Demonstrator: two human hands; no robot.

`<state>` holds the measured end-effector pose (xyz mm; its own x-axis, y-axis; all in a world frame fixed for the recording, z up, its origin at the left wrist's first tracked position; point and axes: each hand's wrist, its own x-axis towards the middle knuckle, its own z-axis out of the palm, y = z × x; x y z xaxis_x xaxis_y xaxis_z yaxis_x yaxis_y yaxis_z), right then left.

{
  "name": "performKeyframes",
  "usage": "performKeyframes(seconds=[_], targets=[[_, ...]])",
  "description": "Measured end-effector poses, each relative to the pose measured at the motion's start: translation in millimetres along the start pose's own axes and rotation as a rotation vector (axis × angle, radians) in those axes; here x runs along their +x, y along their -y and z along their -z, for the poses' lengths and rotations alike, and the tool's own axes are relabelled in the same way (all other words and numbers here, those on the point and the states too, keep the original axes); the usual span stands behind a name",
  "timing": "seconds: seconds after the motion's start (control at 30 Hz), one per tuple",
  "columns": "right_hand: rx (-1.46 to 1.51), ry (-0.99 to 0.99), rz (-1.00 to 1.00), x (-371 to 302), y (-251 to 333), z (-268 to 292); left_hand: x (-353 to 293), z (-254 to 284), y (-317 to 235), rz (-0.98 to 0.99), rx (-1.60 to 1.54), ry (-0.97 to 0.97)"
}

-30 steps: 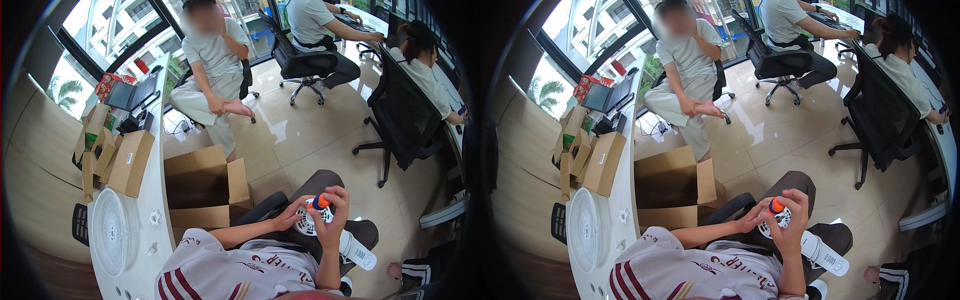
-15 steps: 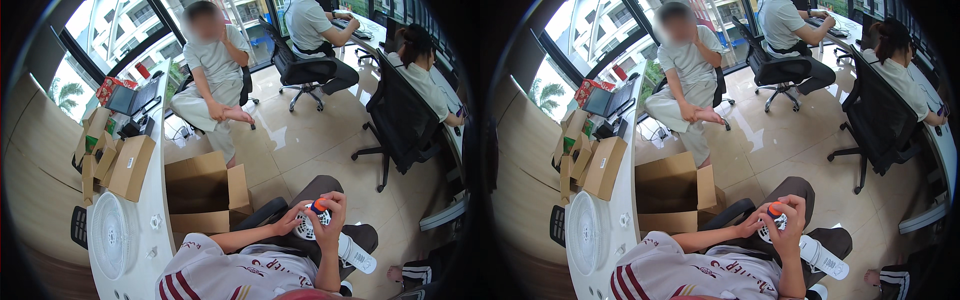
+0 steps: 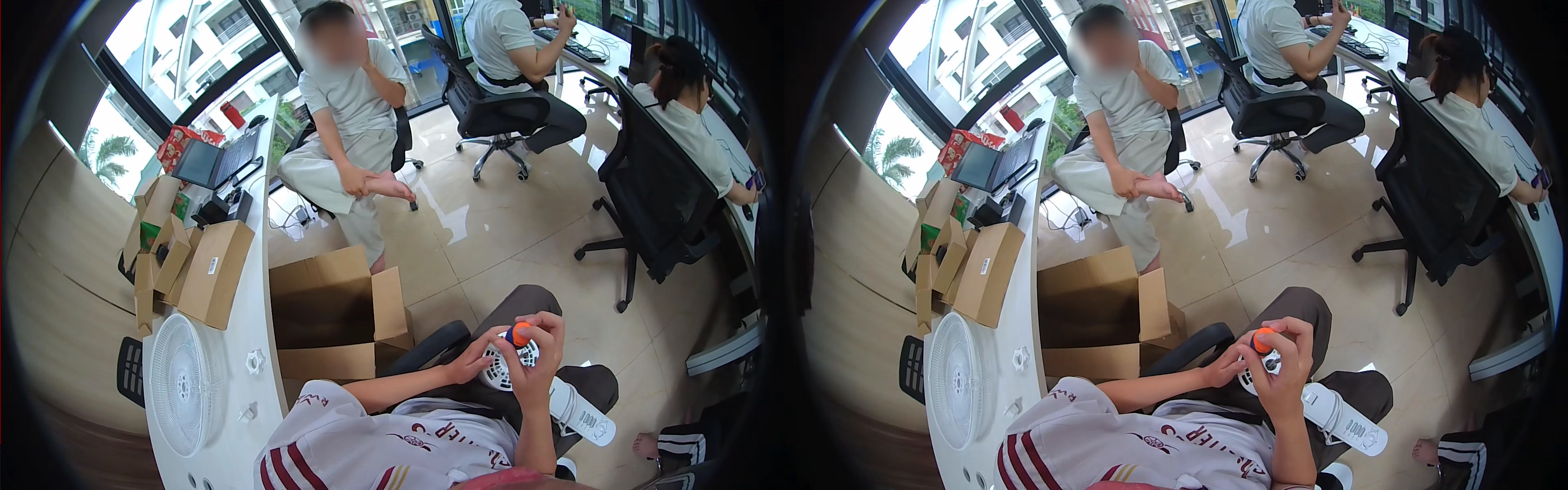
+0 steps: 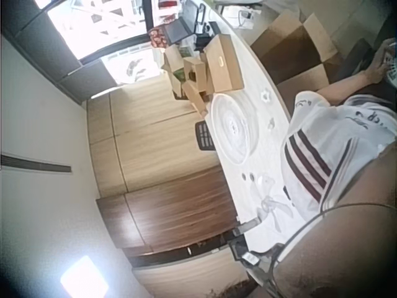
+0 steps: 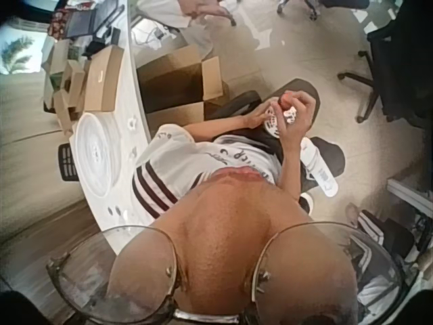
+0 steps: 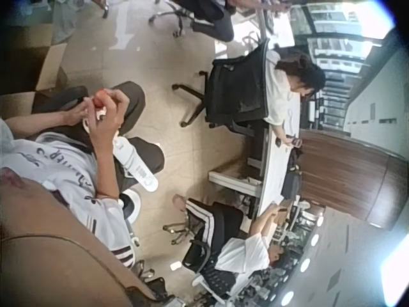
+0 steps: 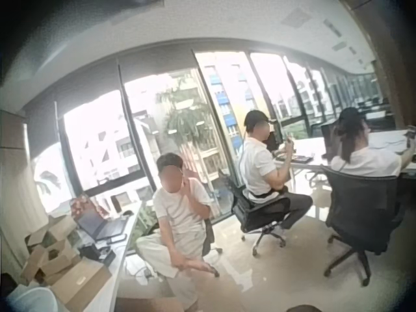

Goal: Assembling the grill and motor components of an electric fan using a screwdriver.

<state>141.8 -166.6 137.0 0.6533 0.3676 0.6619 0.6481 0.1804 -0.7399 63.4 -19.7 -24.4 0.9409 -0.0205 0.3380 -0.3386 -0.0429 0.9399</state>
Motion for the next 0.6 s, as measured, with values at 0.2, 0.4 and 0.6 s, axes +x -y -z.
performKeyframes(seconds=[0.2, 0.4, 0.6], targets=[[-0.035, 0.074, -0.002, 2.1, 3.7, 11.6, -1.0, -1.6, -2.6, 0.012, -0.016, -0.044], [-0.018, 0.053, -0.046, 4.5, 1.2, 1.7, -2.3, -3.7, -2.6, 0.044, 0.010, -0.075], [-0.024, 0.033, 0.008, 6.7, 3.4, 3.5, -1.5, -1.3, -1.6, 0.040, -0.009, -0.053]])
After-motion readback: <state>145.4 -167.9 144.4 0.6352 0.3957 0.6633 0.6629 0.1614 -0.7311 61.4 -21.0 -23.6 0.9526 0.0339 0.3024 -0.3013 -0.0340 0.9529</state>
